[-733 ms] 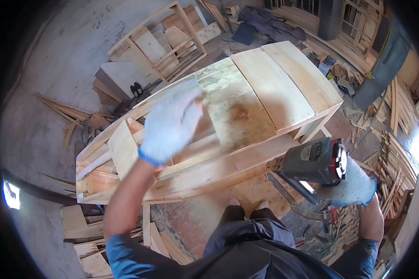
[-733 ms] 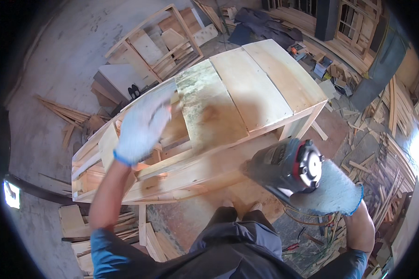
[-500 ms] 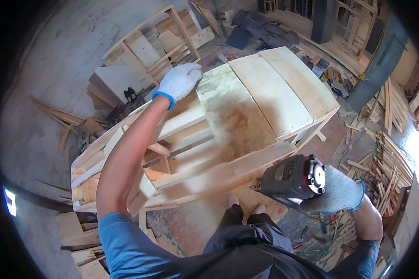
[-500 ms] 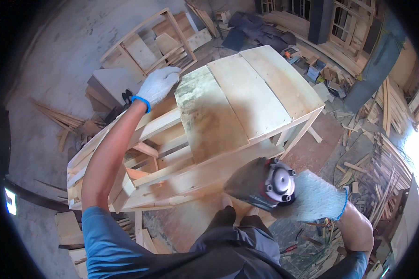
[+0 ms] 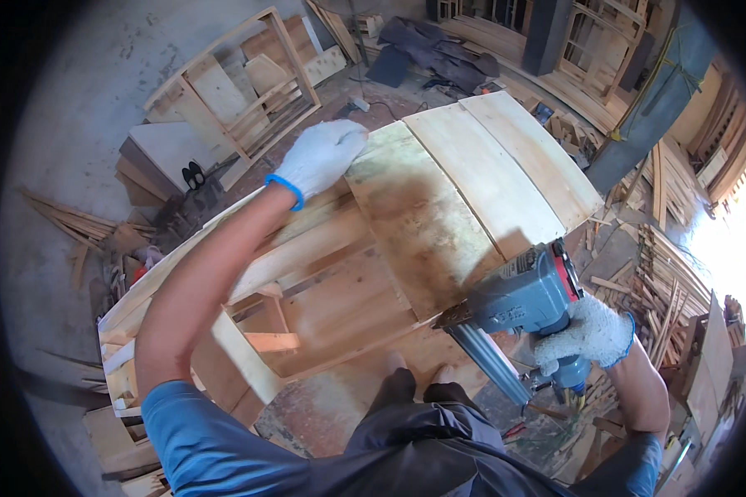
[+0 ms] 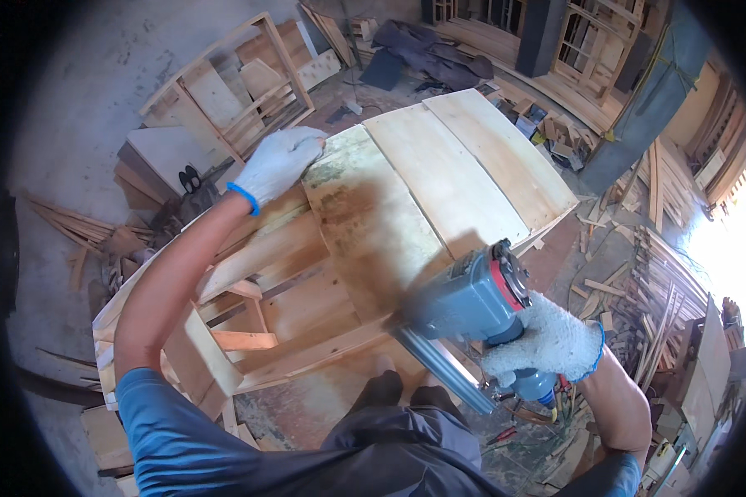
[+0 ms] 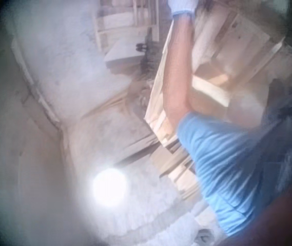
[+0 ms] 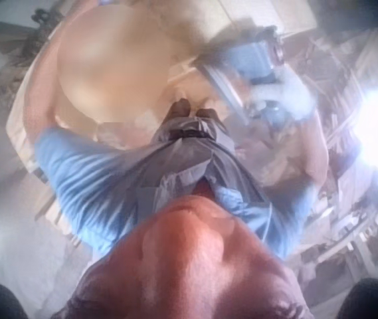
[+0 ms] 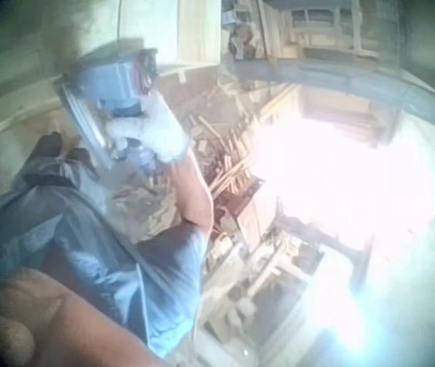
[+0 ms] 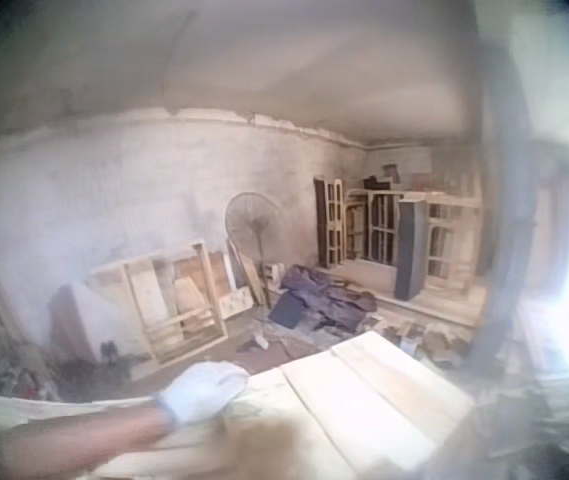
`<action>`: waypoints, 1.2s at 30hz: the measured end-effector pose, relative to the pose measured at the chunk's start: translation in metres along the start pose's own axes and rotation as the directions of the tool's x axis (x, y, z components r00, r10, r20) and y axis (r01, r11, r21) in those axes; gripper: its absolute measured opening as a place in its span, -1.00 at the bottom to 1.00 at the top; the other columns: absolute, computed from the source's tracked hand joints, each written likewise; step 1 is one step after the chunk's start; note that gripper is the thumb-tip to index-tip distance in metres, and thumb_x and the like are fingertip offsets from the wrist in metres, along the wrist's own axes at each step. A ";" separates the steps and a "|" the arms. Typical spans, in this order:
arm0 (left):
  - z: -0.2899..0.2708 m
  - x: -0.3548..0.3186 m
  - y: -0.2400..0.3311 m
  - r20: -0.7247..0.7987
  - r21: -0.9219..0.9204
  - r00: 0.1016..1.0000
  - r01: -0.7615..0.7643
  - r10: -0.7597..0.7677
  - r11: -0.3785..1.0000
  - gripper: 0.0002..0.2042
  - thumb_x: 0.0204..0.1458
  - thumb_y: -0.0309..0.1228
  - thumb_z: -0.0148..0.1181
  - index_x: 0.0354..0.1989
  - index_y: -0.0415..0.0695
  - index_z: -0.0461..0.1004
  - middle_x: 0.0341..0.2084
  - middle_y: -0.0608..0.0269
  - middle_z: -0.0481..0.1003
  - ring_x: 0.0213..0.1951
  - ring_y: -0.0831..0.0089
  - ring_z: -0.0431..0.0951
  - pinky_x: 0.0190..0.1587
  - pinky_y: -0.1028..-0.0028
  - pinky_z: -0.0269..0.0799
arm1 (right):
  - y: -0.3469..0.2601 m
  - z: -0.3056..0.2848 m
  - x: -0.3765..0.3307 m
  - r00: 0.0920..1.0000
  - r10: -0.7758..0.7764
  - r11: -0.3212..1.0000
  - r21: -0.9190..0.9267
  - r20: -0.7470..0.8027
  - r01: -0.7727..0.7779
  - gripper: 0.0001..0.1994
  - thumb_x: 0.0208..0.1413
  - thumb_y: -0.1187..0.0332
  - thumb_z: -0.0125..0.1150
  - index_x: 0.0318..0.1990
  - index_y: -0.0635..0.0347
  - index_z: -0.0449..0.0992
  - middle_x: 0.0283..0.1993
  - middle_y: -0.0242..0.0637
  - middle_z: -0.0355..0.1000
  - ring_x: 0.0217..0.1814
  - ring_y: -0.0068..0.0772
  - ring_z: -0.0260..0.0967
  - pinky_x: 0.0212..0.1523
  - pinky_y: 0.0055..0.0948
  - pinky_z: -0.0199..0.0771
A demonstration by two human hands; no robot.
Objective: The person measures a wooden frame, selects and measures small wooden pieces, then attaches them to the frame using a nail gun. The person repeatedly positions and fastens pieces to build up the structure.
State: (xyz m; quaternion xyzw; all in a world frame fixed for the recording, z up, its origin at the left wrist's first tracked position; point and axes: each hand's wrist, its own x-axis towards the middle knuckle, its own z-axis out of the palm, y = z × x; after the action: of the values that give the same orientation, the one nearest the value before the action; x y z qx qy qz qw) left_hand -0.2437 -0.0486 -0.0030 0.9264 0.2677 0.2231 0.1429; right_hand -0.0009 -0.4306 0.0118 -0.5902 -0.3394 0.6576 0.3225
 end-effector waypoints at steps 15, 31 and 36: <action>0.002 -0.025 -0.019 0.040 0.378 0.881 -0.451 0.472 0.808 -0.35 0.02 -0.62 0.20 0.37 0.00 0.32 0.18 0.02 0.43 0.02 0.00 0.60 0.01 0.19 0.62 | 0.002 0.031 -0.015 0.979 -0.166 0.968 -0.207 -0.115 0.140 -0.62 -0.05 0.34 0.67 -0.10 0.19 0.63 -0.33 -0.41 0.62 -0.29 -0.63 0.49 -0.22 -0.45 0.56; 0.003 -0.027 -0.019 0.041 0.326 0.931 -0.357 0.364 0.875 -0.35 0.10 -0.50 0.30 0.43 -0.11 0.30 0.35 -0.01 0.37 0.24 -0.05 0.48 0.26 0.18 0.46 | 0.022 0.012 -0.052 0.873 -0.327 0.943 -0.188 -0.362 0.275 -0.42 -0.20 0.44 0.75 0.05 0.29 0.62 -0.28 -0.31 0.66 -0.27 -0.44 0.60 -0.22 -0.37 0.63; -0.004 -0.022 -0.014 0.048 0.262 0.880 -0.467 0.472 0.844 -0.36 0.00 -0.68 0.16 0.36 -0.08 0.38 0.33 0.05 0.40 0.15 -0.08 0.51 0.17 0.13 0.53 | 0.017 0.013 -0.060 0.798 -0.191 0.981 -0.137 -0.572 0.136 -0.61 -0.13 0.51 0.62 -0.09 0.36 0.67 -0.38 -0.22 0.65 -0.39 -0.42 0.59 -0.34 -0.38 0.60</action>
State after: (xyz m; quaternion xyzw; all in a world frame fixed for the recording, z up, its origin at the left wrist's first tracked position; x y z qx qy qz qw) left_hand -0.2687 -0.0491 -0.0124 0.9721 0.0618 0.2220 -0.0440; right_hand -0.0083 -0.4910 0.0320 -0.7452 -0.3030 0.3994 0.4397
